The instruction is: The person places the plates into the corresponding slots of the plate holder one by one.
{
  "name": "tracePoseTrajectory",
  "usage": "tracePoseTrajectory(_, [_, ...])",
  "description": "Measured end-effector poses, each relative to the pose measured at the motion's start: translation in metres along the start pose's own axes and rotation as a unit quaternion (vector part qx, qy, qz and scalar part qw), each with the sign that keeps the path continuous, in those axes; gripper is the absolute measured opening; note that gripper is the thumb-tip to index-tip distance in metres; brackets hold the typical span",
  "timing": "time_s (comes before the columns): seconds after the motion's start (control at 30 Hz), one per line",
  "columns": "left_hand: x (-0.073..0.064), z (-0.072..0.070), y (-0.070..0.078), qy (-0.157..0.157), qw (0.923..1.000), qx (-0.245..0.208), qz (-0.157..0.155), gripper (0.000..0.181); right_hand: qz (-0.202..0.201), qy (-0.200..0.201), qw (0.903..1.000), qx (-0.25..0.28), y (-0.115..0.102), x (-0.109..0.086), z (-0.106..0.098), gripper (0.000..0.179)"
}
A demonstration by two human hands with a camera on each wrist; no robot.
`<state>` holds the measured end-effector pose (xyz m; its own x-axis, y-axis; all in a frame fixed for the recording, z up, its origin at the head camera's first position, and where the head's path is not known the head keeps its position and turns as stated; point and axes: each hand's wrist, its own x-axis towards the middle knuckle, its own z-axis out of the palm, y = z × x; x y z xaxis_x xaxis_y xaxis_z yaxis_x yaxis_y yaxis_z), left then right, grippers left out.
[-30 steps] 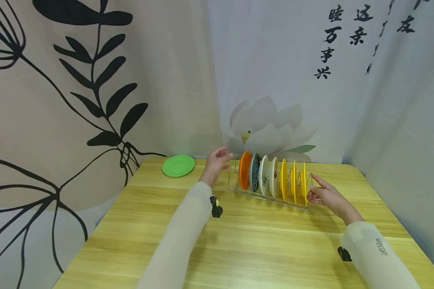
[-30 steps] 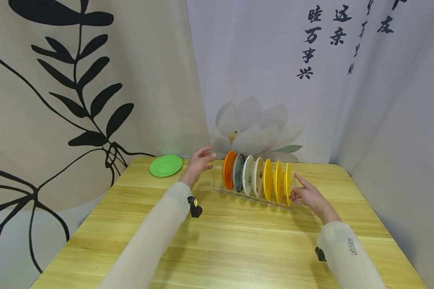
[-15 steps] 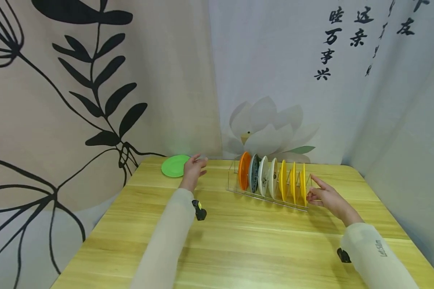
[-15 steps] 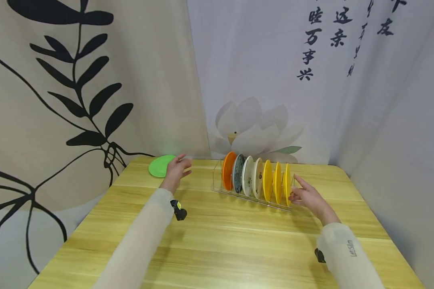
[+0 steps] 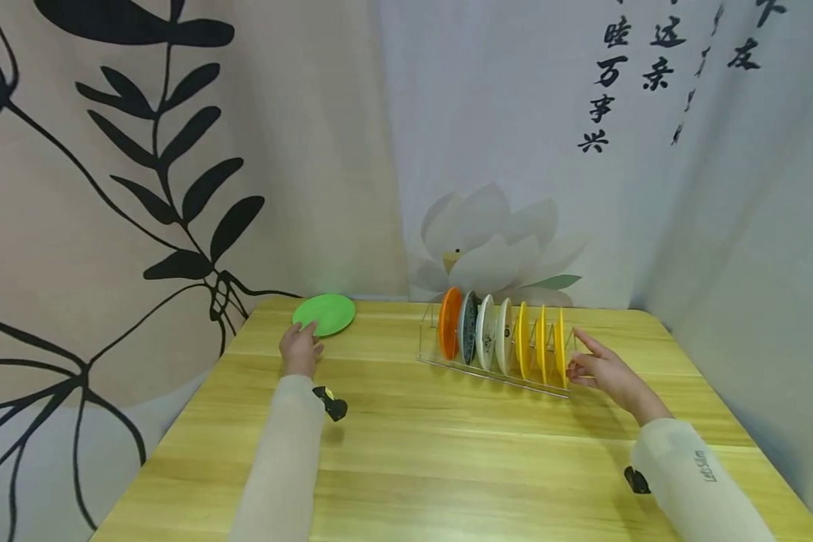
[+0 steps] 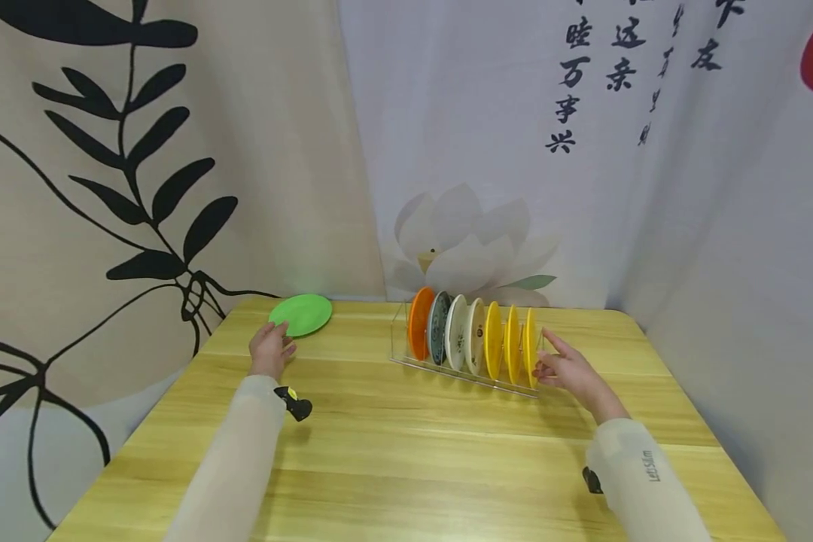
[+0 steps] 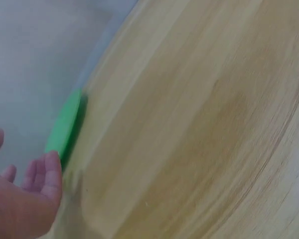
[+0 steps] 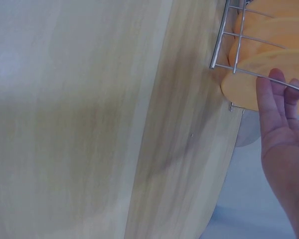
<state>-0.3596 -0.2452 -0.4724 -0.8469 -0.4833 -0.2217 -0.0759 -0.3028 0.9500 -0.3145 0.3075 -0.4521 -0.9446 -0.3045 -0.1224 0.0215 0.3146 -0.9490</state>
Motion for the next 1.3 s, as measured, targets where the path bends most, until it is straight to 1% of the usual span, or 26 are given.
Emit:
tracePoseTrajectory(0.1, [0.004, -0.007, -0.005, 0.016, 0.9997, 0.007, -0.017, 0.066, 0.001, 0.002, 1.0000, 0.002, 0.002, 0.000, -0.001, 0.068])
tracePoseTrajectory(0.23, [0.012, -0.010, -0.010, 0.019, 0.9995, 0.010, -0.022, 0.065, 0.001, 0.005, 1.0000, 0.005, 0.003, 0.000, -0.001, 0.068])
tracePoseTrajectory(0.43, [0.024, -0.009, -0.015, 0.017, 0.9991, -0.002, -0.039, 0.063, 0.001, 0.011, 0.9999, 0.007, 0.002, 0.000, 0.000, 0.068])
tracePoseTrajectory(0.57, [0.028, -0.006, -0.014, 0.010, 0.9989, -0.004, -0.046, 0.066, 0.002, 0.010, 0.9999, 0.006, 0.001, 0.000, 0.001, 0.068])
tracePoseTrajectory(0.63, [0.031, -0.006, -0.014, 0.007, 0.9987, -0.013, -0.049, 0.067, 0.002, 0.011, 0.9999, 0.007, 0.000, -0.001, 0.002, 0.068])
tracePoseTrajectory(0.73, [0.033, -0.003, -0.013, 0.007, 0.9987, -0.017, -0.048, 0.068, 0.003, 0.011, 0.9999, 0.006, -0.001, -0.002, 0.001, 0.068])
tracePoseTrajectory(0.8, [0.034, -0.001, -0.014, 0.006, 0.9989, -0.017, -0.044, 0.063, 0.005, 0.015, 0.9998, 0.007, -0.001, -0.002, 0.000, 0.068])
tracePoseTrajectory(0.93, [0.032, 0.002, -0.015, 0.012, 0.9993, -0.031, -0.014, 0.047, 0.008, 0.017, 0.9998, 0.006, 0.000, -0.002, 0.000, 0.067])
tracePoseTrajectory(0.97, [0.031, 0.004, -0.016, 0.015, 0.9987, -0.048, -0.006, 0.042, 0.007, 0.017, 0.9998, 0.006, 0.000, -0.001, 0.000, 0.067])
tracePoseTrajectory(1.03, [0.030, 0.006, -0.016, 0.024, 0.9972, -0.071, 0.005, 0.036, 0.006, 0.017, 0.9998, 0.006, 0.000, -0.001, 0.001, 0.067])
tracePoseTrajectory(1.17, [0.028, 0.012, -0.017, 0.052, 0.9944, -0.091, 0.005, 0.031, 0.005, 0.013, 0.9999, 0.006, 0.000, -0.002, 0.002, 0.067])
tracePoseTrajectory(1.2, [0.029, 0.013, -0.018, 0.057, 0.9948, -0.085, 0.003, 0.033, 0.005, 0.012, 0.9999, 0.007, 0.000, -0.001, 0.002, 0.067])
tracePoseTrajectory(1.23, [0.028, 0.015, -0.017, 0.061, 0.9943, -0.088, 0.000, 0.036, 0.006, 0.012, 0.9999, 0.006, 0.000, -0.001, 0.001, 0.067])
tracePoseTrajectory(1.3, [0.032, 0.017, -0.018, 0.065, 0.9942, -0.086, -0.006, 0.026, 0.008, 0.015, 0.9998, 0.005, -0.001, -0.001, 0.000, 0.067])
